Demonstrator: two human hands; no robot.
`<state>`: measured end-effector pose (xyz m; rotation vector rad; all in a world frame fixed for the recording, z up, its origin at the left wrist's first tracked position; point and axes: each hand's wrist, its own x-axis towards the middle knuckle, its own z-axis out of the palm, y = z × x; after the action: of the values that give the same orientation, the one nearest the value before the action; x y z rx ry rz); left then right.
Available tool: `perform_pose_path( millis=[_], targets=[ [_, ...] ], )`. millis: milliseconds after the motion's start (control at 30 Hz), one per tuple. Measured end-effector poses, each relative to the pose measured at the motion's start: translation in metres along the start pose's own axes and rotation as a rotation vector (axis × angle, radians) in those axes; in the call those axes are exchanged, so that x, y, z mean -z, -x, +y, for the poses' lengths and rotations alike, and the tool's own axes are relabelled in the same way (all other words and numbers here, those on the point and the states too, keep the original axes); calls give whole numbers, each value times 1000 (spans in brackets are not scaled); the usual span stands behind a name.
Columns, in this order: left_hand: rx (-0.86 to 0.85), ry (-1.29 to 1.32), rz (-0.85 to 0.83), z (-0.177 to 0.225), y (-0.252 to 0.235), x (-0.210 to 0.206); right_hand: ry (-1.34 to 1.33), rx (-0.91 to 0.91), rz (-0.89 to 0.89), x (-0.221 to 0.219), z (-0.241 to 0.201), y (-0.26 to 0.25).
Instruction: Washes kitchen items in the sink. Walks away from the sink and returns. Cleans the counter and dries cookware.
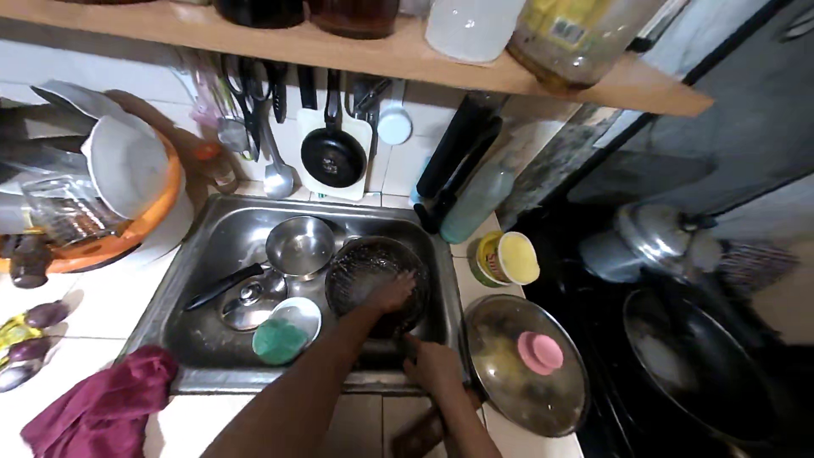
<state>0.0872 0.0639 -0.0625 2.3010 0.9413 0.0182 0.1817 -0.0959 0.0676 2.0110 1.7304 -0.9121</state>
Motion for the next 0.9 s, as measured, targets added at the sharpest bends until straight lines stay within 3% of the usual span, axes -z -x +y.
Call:
perform_pose_path(
  millis=[133,200,267,333,400,467,600,633,733,800,900],
  targets=[
    [356,-167,341,-51,-34,13,1,5,-21,-1,3,0],
    [485,-122,468,-53,-47,5,4,29,-22,-2,2,-2],
    [453,-13,342,-19,-40,6,-19,46,-16,-3,0,-4],
    [209,49,97,4,-19,-1,-32,47,-28,-4,-2,-5],
    [-11,4,-95,1,7,2,-23,43,-41,-3,-4,-6],
    [-15,-105,-112,-24,25,14,-6,43,-52,-4,-4,-7],
    [376,-189,72,-54,6,25,-6,65,-24,-3,-2,-5],
    [357,-183,71,-45,1,17,-4,63,-19,-4,-2,-5],
    [73,-92,-105,-1,11,-7,-12,58,-34,-4,-4,-3],
    [-67,26,-184,0,32,-9,-13,75,-27,-2,-3,-2],
    [41,-152,-136,-39,44,11,-11,90,-18,-3,-1,-2]
  ],
)
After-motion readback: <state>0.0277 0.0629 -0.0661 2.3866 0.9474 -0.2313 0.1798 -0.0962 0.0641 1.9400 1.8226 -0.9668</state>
